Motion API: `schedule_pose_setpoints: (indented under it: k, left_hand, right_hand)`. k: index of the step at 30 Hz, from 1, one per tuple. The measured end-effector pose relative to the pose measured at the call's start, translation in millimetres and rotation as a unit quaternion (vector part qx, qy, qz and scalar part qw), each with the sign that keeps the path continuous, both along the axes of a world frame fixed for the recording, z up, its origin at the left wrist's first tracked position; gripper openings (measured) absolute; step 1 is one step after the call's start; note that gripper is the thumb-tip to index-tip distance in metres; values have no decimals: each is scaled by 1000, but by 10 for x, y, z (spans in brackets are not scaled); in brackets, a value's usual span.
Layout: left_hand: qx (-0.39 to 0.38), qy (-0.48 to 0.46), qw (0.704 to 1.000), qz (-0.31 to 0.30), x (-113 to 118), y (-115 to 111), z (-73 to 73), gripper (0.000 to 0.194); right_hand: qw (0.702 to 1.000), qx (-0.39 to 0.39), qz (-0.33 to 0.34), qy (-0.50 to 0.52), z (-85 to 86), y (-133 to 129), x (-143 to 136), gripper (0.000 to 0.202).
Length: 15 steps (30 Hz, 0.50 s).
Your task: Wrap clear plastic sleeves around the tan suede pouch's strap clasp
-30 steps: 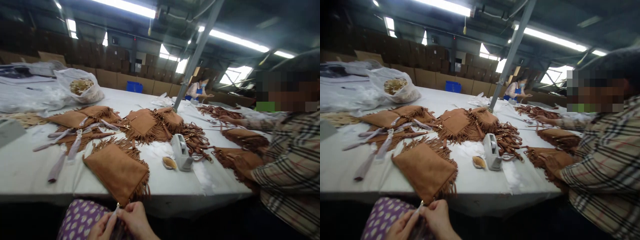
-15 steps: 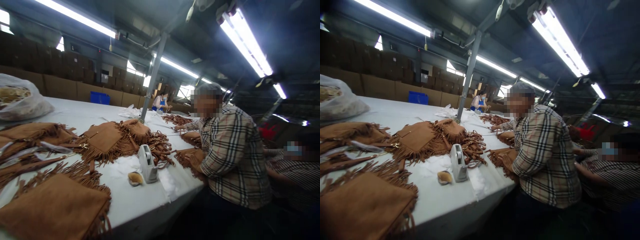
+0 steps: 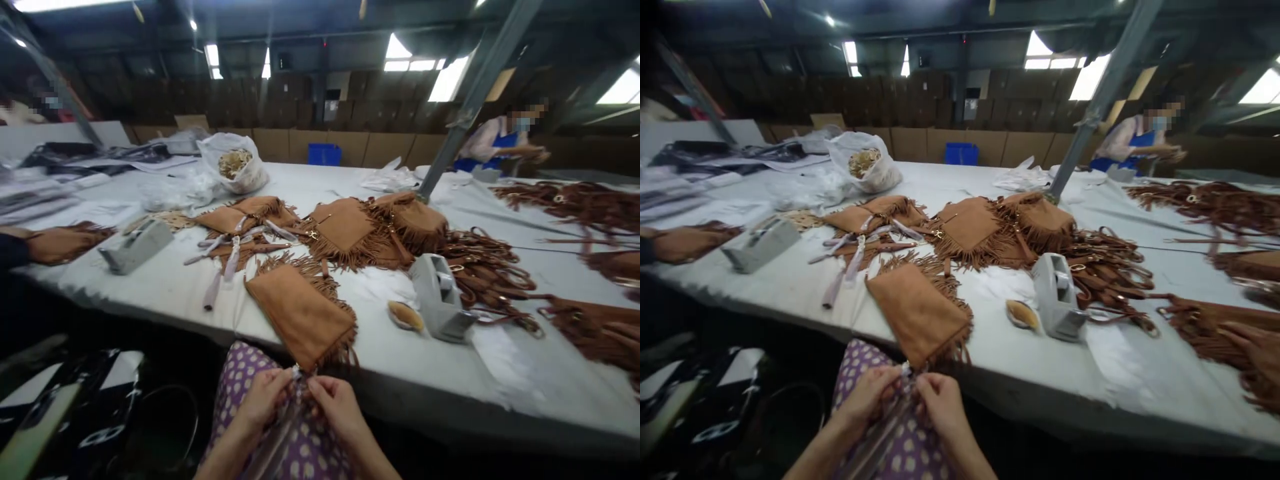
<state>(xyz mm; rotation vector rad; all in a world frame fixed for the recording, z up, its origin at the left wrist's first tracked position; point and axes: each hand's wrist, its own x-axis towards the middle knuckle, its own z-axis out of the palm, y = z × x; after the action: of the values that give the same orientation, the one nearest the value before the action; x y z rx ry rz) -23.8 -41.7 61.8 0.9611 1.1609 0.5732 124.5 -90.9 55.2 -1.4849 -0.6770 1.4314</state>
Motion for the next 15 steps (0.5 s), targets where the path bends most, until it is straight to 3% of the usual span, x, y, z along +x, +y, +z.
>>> schedule_pose_setpoints:
  k: [4, 7, 13, 15]
  left_hand:
    - [112, 66, 991, -18, -9, 88, -67, 52]
    - [201, 140, 969, -38, -14, 92, -91, 49]
    - [278, 306, 910, -18, 50, -75, 81, 43]
    - [270, 317, 909, 11, 109, -103, 93, 44]
  right_hand:
    - [996, -1, -87, 4, 195, -133, 76, 44]
    - [995, -14, -82, 58, 267, -136, -70, 57]
    - [993, 2, -75, 93, 102, 66, -405, 106]
    - [995, 11, -67, 80, 25, 117, -427, 104]
